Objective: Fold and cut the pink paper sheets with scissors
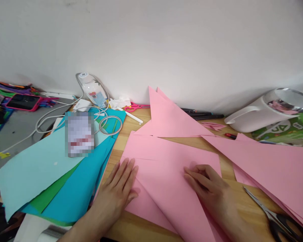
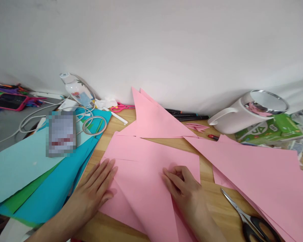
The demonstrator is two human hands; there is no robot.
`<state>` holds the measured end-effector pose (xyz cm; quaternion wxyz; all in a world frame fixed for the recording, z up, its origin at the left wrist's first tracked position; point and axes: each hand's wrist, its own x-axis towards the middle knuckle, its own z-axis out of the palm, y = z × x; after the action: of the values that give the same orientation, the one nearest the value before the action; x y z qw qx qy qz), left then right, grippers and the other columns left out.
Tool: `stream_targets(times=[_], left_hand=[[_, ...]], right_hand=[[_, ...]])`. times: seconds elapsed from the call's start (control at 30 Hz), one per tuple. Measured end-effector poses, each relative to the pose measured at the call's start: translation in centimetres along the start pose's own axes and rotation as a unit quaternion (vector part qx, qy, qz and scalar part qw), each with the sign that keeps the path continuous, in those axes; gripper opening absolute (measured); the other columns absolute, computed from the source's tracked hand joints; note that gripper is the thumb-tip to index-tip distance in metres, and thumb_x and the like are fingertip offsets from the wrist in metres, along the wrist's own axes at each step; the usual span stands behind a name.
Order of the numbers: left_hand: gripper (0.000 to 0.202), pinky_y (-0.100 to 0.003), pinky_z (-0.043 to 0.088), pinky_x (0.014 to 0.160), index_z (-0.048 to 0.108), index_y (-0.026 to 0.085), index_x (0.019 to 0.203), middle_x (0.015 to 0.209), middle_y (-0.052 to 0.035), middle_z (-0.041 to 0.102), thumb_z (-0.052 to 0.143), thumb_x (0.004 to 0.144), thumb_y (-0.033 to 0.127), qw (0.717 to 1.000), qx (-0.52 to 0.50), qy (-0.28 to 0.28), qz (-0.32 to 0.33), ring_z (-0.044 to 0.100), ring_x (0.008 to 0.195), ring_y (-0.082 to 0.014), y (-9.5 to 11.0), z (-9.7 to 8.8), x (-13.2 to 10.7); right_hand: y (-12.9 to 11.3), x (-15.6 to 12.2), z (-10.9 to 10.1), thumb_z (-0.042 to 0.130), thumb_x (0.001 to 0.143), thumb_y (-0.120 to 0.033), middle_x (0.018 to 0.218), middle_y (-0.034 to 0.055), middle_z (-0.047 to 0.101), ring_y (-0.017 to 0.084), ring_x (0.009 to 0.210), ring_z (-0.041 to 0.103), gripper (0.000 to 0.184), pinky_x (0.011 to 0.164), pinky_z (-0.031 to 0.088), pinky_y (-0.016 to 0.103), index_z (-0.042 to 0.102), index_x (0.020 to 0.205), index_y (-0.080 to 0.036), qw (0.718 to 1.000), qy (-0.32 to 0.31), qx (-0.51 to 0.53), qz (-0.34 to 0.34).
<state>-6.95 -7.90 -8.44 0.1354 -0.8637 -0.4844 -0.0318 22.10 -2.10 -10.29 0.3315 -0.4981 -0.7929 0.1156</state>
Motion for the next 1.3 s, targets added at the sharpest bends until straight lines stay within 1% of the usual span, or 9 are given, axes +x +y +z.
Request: stream_targets(times=[0.17, 0.43, 0.6, 0.73, 0.83, 0.9, 1.03, 1.17, 1.3], left_hand=[[0.054, -0.047, 0.029, 0.106, 0.049, 0.014, 0.131, 0.141, -0.0140, 0.044, 0.041, 0.090, 0.048, 1.000, 0.008, -0.022, -0.003, 0.040, 0.130, -0.0302, -0.1, -0.2, 0.1], [0.076, -0.050, 0.037, 0.099, 0.046, 0.008, 0.133, 0.141, -0.0201, 0.041, 0.036, 0.082, 0.064, 0.999, 0.012, -0.044, 0.014, 0.039, 0.129, -0.0356, -0.3, -0.7, -0.1], [0.081, -0.053, 0.034, 0.102, 0.036, 0.022, 0.140, 0.146, -0.0206, 0.033, 0.044, 0.074, 0.069, 0.994, -0.037, -0.107, 0.008, 0.029, 0.135, -0.0368, -0.4, -1.0, -0.1], [0.085, -0.060, 0.035, 0.097, 0.040, 0.032, 0.137, 0.144, -0.0216, 0.035, 0.049, 0.063, 0.074, 0.990, -0.072, -0.118, 0.022, 0.030, 0.132, -0.0420, -1.0, -1.7, 0.1], [0.067, -0.060, 0.035, 0.098, 0.055, 0.026, 0.126, 0.136, -0.0202, 0.048, 0.052, 0.072, 0.065, 0.987, -0.116, -0.095, 0.049, 0.040, 0.128, -0.0392, -1.1, -2.8, 1.5], [0.040, -0.048, 0.034, 0.105, 0.063, 0.018, 0.115, 0.128, -0.0149, 0.057, 0.040, 0.091, 0.042, 0.980, -0.161, -0.078, 0.092, 0.048, 0.125, -0.0269, -0.8, -3.3, 3.4], [0.043, -0.028, 0.028, 0.112, 0.044, 0.013, 0.134, 0.144, -0.0067, 0.042, 0.031, 0.093, 0.010, 0.962, -0.195, -0.060, 0.180, 0.033, 0.135, -0.0127, 0.6, -2.6, 8.3], [0.044, -0.029, 0.028, 0.112, 0.047, 0.012, 0.131, 0.141, -0.0063, 0.045, 0.033, 0.090, 0.005, 0.944, -0.208, -0.061, 0.250, 0.034, 0.134, -0.0134, 1.6, 0.1, 11.3], [0.044, -0.031, 0.020, 0.115, 0.044, 0.008, 0.133, 0.142, -0.0082, 0.043, 0.031, 0.092, 0.009, 0.927, -0.214, -0.066, 0.301, 0.032, 0.135, -0.0138, 1.6, 1.6, 11.1]], right_hand=[[0.0, -0.1, 0.2, 0.056, 0.088, -0.027, 0.081, 0.0036, 0.059, 0.012, 0.062, 0.062, 0.017, 0.050, 0.050, 0.023, 0.071, 0.085, -0.020, 1.000, 0.009, 0.002, 0.005], [0.3, -0.2, 0.3, 0.055, 0.089, -0.027, 0.081, 0.0048, 0.056, 0.012, 0.062, 0.059, 0.019, 0.050, 0.048, 0.023, 0.070, 0.083, -0.016, 1.000, -0.001, 0.026, -0.008], [0.7, -0.2, 0.3, 0.054, 0.089, -0.031, 0.082, 0.0043, 0.056, 0.013, 0.066, 0.061, 0.022, 0.054, 0.050, 0.023, 0.070, 0.084, -0.017, 0.999, -0.020, 0.028, -0.013], [0.8, -0.2, 0.2, 0.052, 0.090, -0.031, 0.081, 0.0039, 0.055, 0.014, 0.067, 0.062, 0.025, 0.056, 0.051, 0.024, 0.070, 0.083, -0.017, 0.999, -0.029, 0.025, -0.021], [1.0, -0.2, 0.2, 0.050, 0.091, -0.032, 0.081, 0.0040, 0.056, 0.014, 0.066, 0.061, 0.026, 0.056, 0.050, 0.025, 0.070, 0.084, -0.017, 0.999, -0.033, 0.021, -0.026], [1.2, -0.2, 0.3, 0.049, 0.091, -0.034, 0.082, 0.0046, 0.056, 0.014, 0.066, 0.061, 0.028, 0.057, 0.051, 0.026, 0.071, 0.085, -0.017, 0.999, -0.032, 0.018, -0.030], [1.5, -0.3, 0.5, 0.048, 0.091, -0.037, 0.084, 0.0063, 0.056, 0.015, 0.065, 0.060, 0.032, 0.055, 0.050, 0.027, 0.072, 0.084, -0.018, 0.999, -0.026, 0.012, -0.043], [1.3, -0.3, 0.6, 0.048, 0.091, -0.035, 0.082, 0.0061, 0.056, 0.015, 0.062, 0.058, 0.031, 0.053, 0.048, 0.027, 0.073, 0.084, -0.019, 0.998, -0.018, 0.005, -0.052], [1.2, -0.3, 0.7, 0.046, 0.092, -0.034, 0.081, 0.0065, 0.055, 0.014, 0.062, 0.057, 0.032, 0.052, 0.047, 0.026, 0.073, 0.082, -0.019, 0.999, -0.003, 0.001, -0.051]])
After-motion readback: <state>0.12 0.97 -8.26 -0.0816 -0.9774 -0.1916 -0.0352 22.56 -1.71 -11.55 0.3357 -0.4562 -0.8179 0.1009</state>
